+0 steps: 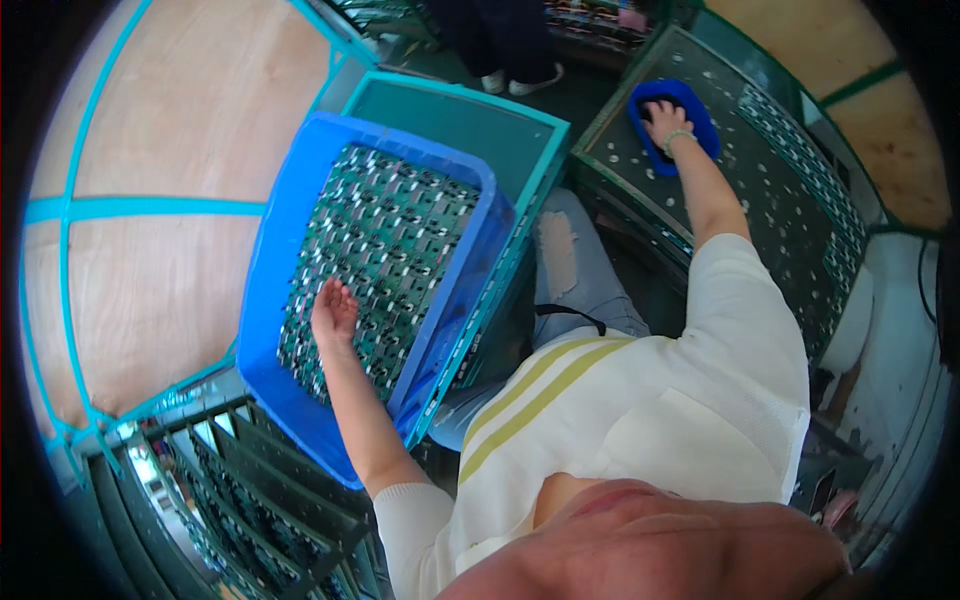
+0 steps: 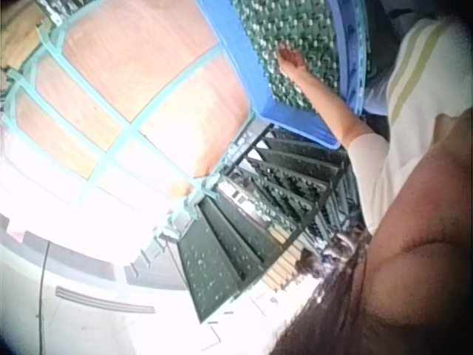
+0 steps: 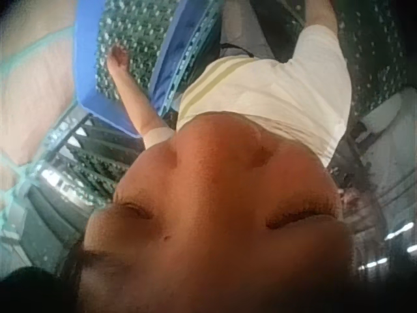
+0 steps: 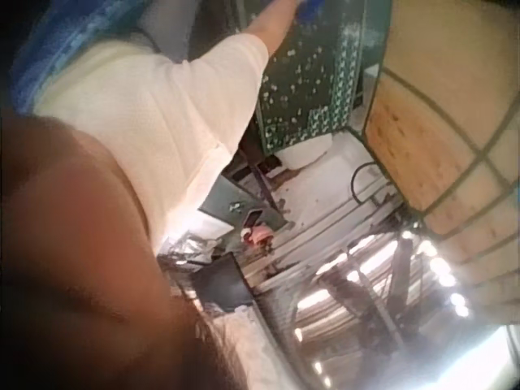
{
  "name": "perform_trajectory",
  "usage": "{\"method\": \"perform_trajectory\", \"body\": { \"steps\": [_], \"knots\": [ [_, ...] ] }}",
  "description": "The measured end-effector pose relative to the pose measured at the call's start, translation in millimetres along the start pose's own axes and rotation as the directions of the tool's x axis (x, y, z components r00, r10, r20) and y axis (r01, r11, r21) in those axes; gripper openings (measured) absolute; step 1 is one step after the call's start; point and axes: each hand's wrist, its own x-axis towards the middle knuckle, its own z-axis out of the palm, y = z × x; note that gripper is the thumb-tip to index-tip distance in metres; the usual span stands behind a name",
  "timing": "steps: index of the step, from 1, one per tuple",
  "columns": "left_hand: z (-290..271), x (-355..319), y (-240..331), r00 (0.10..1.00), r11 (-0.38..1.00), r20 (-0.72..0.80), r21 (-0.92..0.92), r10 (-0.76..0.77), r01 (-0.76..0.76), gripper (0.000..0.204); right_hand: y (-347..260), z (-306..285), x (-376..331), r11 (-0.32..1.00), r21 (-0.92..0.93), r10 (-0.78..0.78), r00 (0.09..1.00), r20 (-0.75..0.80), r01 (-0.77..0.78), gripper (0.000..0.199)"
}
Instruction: The person takes small electronic components and attaches them onto circuit boards arranged inside a blue bin by hand.
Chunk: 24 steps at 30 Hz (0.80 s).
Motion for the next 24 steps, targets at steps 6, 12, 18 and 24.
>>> {"method": "perform_trajectory", "body": {
  "steps": [6,12,18,24],
  "knots": [
    [1,3,0,0.998,0.999,-0.051,0.002,0.035,-0.035,0.02,32,36,34,0.987,0.099,-0.128,0.991,0.03,0.125,0.033],
    [4,-3,0,0.997,0.999,-0.06,-0.001,0.043,-0.044,0.019,56,30,42,0.953,0.192,-0.226,0.972,-0.064,0.235,0.021],
    [3,-7,0,0.999,0.998,-0.04,-0.042,0.035,-0.037,0.019,53,17,33,0.943,0.33,0.025,0.988,-0.15,0.026,0.017],
    [12,-15,-2,0.999,0.998,0.007,-0.033,0.048,-0.048,0.021,52,12,47,0.371,0.832,0.432,0.87,0.239,-0.413,0.021]
  ]
}}
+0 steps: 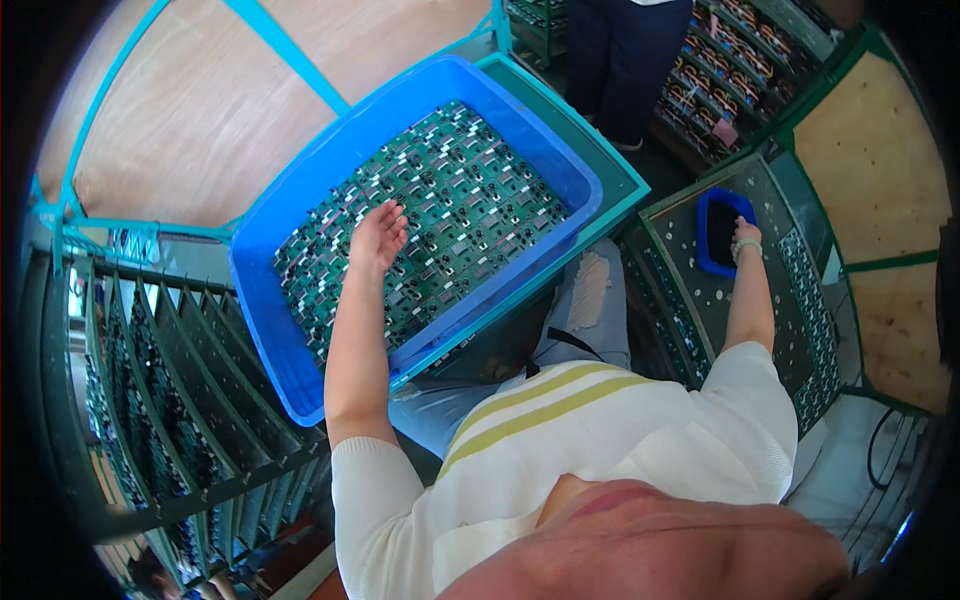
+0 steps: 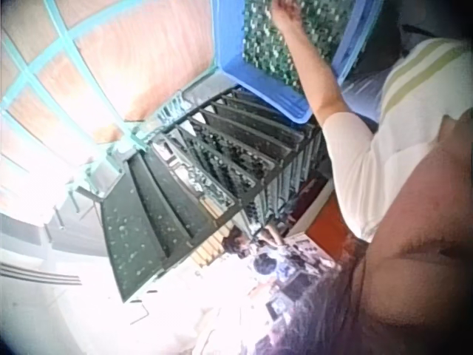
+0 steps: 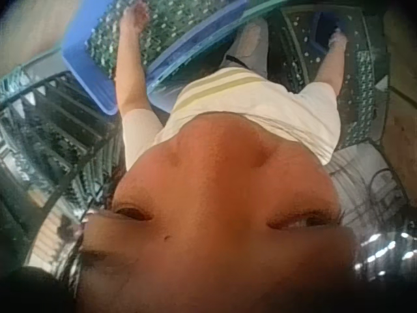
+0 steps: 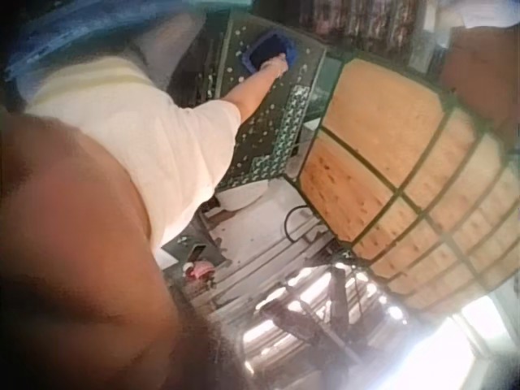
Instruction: The person takes small electronic components and attaches them onto circuit boards arranged inside a blue bin by hand.
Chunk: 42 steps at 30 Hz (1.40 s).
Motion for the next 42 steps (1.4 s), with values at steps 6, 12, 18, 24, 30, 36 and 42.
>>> {"method": "perform_trajectory", "body": {
  "steps": [6,12,18,24,30,36,42],
  "knots": [
    [9,1,3,0.998,1.0,0.065,-0.023,-0.008,0.009,0.021,-111,36,-102,0.62,0.759,-0.268,0.855,0.443,-0.199,0.014],
    [23,-12,4,0.994,0.988,0.11,-0.154,0.026,-0.009,0.033,-204,175,-348,0.826,0.558,-0.538,0.178,0.824,-0.08,0.03],
    [37,-20,16,0.986,0.832,0.116,-0.553,0.122,-0.038,0.052,-153,317,-511,0.697,0.646,-0.685,0.02,0.729,0.311,0.017],
    [10,-10,27,0.929,0.74,0.097,-0.636,0.357,-0.218,0.031,-109,353,-540,0.245,0.746,-0.842,-0.246,0.481,0.62,0.011],
    [-42,28,1,0.888,0.724,0.153,-0.646,0.434,-0.243,0.024,-113,344,-537,-0.125,0.76,-0.858,-0.455,0.24,0.638,0.007],
    [-56,44,2,0.932,0.73,0.117,-0.657,0.342,-0.186,0.025,-112,342,-529,-0.103,0.775,-0.793,-0.522,0.314,0.623,0.011],
    [-40,48,1,0.968,0.75,0.123,-0.655,0.219,-0.087,0.027,-108,348,-526,-0.097,0.691,-0.82,-0.451,0.353,0.717,0.012]
  ]
}}
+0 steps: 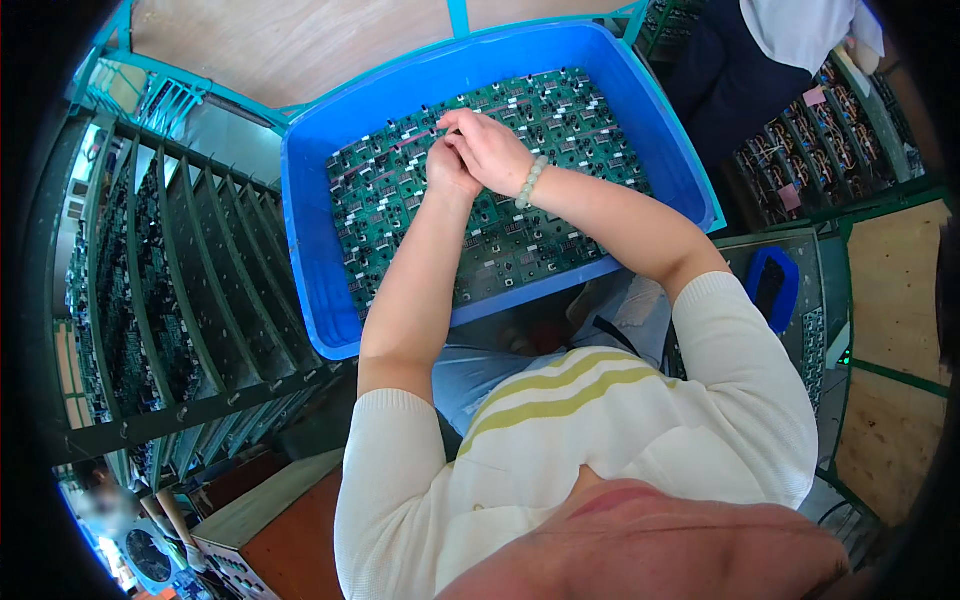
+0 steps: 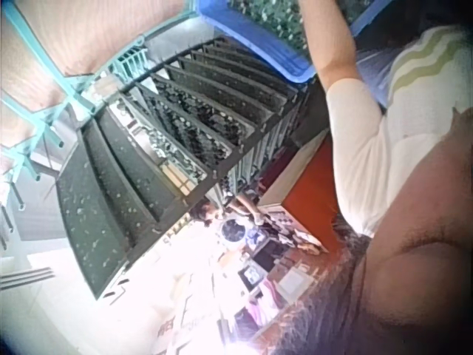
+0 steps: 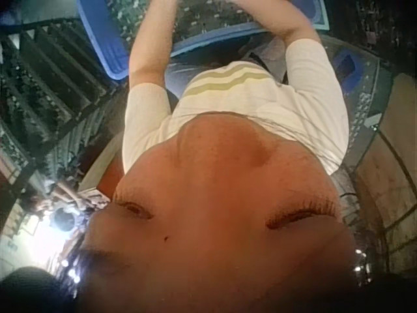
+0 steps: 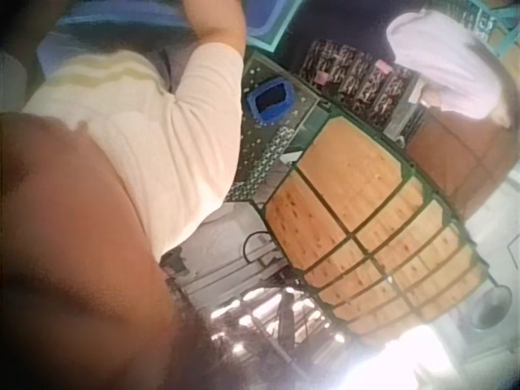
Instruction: The person takes small electronic components and attaches them onto circuit boards arranged inside a blue bin by hand.
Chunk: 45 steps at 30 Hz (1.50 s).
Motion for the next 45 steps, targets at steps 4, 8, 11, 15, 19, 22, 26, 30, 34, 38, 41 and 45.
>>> {"method": "perform_trajectory", "body": {
  "steps": [4,8,11,15,19,22,26,30,34,38,41,45],
  "knots": [
    [43,-24,-18,0.961,0.997,-0.274,0.054,-0.036,0.053,0.018,22,-4,12,0.601,0.545,0.615,0.773,0.152,-0.585,0.01],
    [40,-26,-15,0.947,0.985,-0.298,0.081,-0.12,0.15,0.016,93,-25,28,-0.183,0.77,0.745,0.425,0.514,-0.611,0.021],
    [47,-31,-18,0.968,0.978,-0.23,0.153,-0.104,0.142,0.012,142,-40,29,-0.156,0.719,0.871,0.25,0.424,-0.678,0.031],
    [54,-38,-19,0.971,0.972,-0.229,0.204,-0.065,0.113,0.017,176,-52,30,-0.058,0.672,0.898,0.256,0.359,-0.738,0.028],
    [59,-41,-20,0.986,0.935,-0.168,0.348,-0.004,0.063,0.018,186,-47,34,0.061,0.629,0.853,0.368,0.371,-0.775,0.016],
    [54,-40,-19,0.984,0.948,-0.177,0.312,-0.01,0.065,0.018,183,-45,39,0.132,0.624,0.847,0.415,0.333,-0.77,0.01],
    [55,-36,-20,0.982,0.959,-0.174,0.262,-0.066,0.111,0.013,194,-54,46,0.072,0.644,0.825,0.409,0.39,-0.761,0.017],
    [59,-37,-21,0.985,0.95,-0.156,0.29,-0.072,0.115,0.012,194,-50,45,0.339,0.455,0.826,0.492,0.276,-0.823,0.017],
    [59,-40,-20,0.984,0.945,-0.169,0.308,-0.056,0.107,0.013,183,-35,50,0.603,-0.09,0.795,0.589,0.144,-0.793,0.018],
    [64,-41,-22,0.987,0.945,-0.146,0.307,-0.069,0.111,0.012,202,-25,47,0.726,-0.487,0.581,0.812,0.058,-0.485,0.017],
    [62,-41,-21,0.989,0.945,-0.131,0.311,-0.069,0.107,0.011,203,-18,46,0.7,-0.595,0.541,0.838,0.08,-0.395,0.016],
    [61,-42,-21,0.99,0.938,-0.123,0.33,-0.07,0.107,0.009,206,-8,46,0.671,-0.645,0.551,0.829,0.101,-0.367,0.011]
  ]
}}
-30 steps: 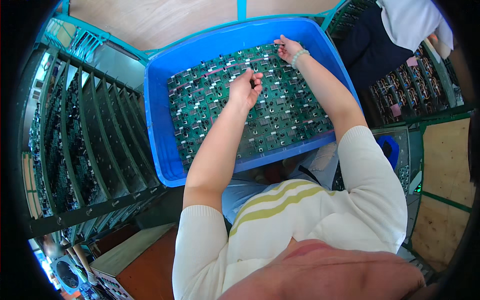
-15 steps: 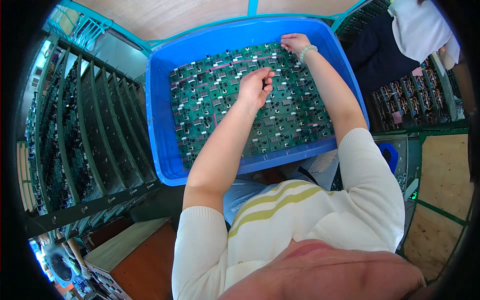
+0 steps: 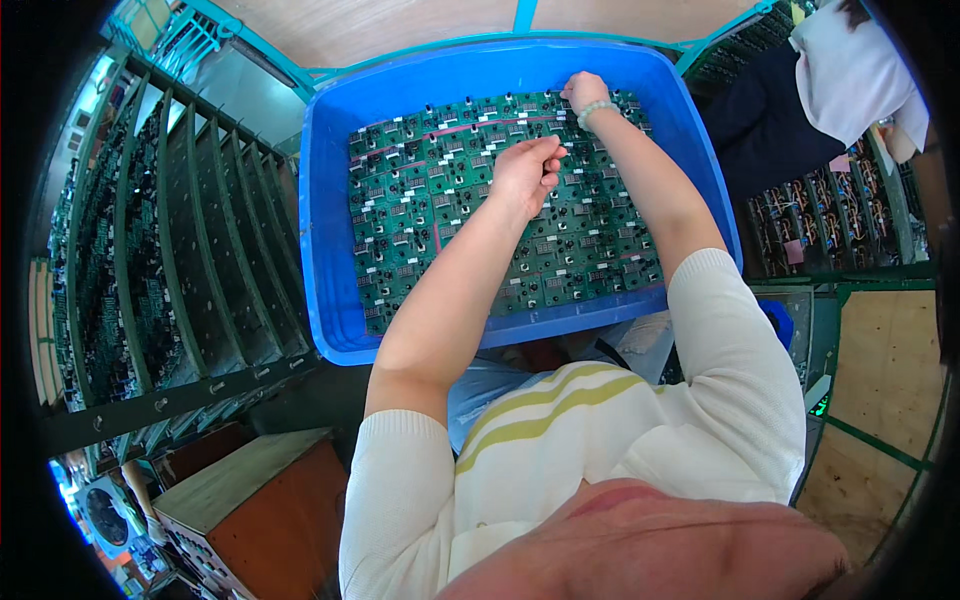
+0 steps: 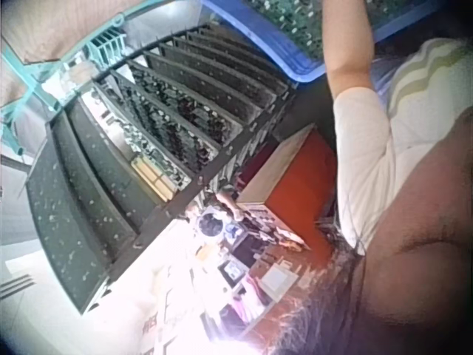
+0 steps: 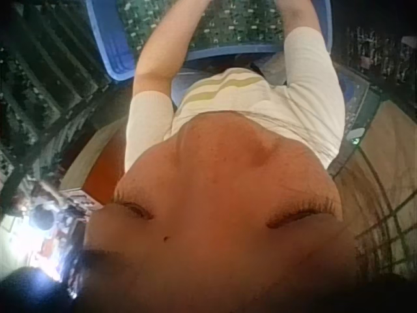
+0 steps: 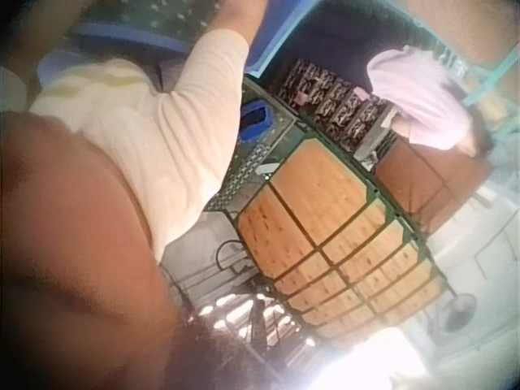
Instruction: The person takes small electronic components and attaches them onto circuit boards arranged inside a blue bin by hand.
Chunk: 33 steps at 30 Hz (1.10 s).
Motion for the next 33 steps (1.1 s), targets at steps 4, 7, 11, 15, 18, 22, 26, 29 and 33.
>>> {"method": "perform_trajectory", "body": {
  "steps": [4,7,11,15,18,22,26,29,33],
  "knots": [
    [3,-1,-1,1.0,1.0,-0.007,0.019,0.007,-0.006,0.009,1,4,1,0.998,-0.053,-0.043,0.998,0.041,0.046,0.01],
    [2,3,-3,1.0,1.0,0.013,0.014,0.0,0.0,0.01,1,3,2,0.989,-0.128,-0.062,0.996,0.062,0.07,0.014],
    [2,-2,0,1.0,1.0,-0.012,0.011,0.007,-0.007,0.009,-6,-11,2,0.993,-0.081,-0.08,0.995,0.066,0.086,0.023],
    [4,0,0,0.999,0.999,-0.026,0.036,0.028,-0.027,0.01,2,-24,6,0.948,0.234,0.197,0.975,0.1,-0.216,0.026],
    [3,4,-3,1.0,0.999,0.002,0.047,0.012,-0.012,0.011,11,-27,4,0.718,0.607,0.117,0.919,0.376,-0.34,0.025],
    [-1,2,-4,1.0,0.999,0.002,0.046,0.009,-0.009,0.011,-4,-35,-15,0.778,0.608,-0.051,0.948,0.313,-0.159,0.02],
    [1,0,-3,1.0,0.999,0.025,0.033,-0.002,0.001,0.012,-6,-37,-21,0.949,0.305,-0.147,0.965,0.218,0.075,0.019],
    [5,-1,-3,0.999,0.999,0.035,0.047,-0.001,0.0,0.012,-2,-26,-23,0.956,0.119,-0.283,0.949,0.138,0.267,0.016],
    [3,1,-4,0.999,0.997,0.041,0.075,-0.004,0.001,0.013,-8,-18,-26,0.953,0.196,-0.251,0.965,0.081,0.232,0.012]
  ]
}}
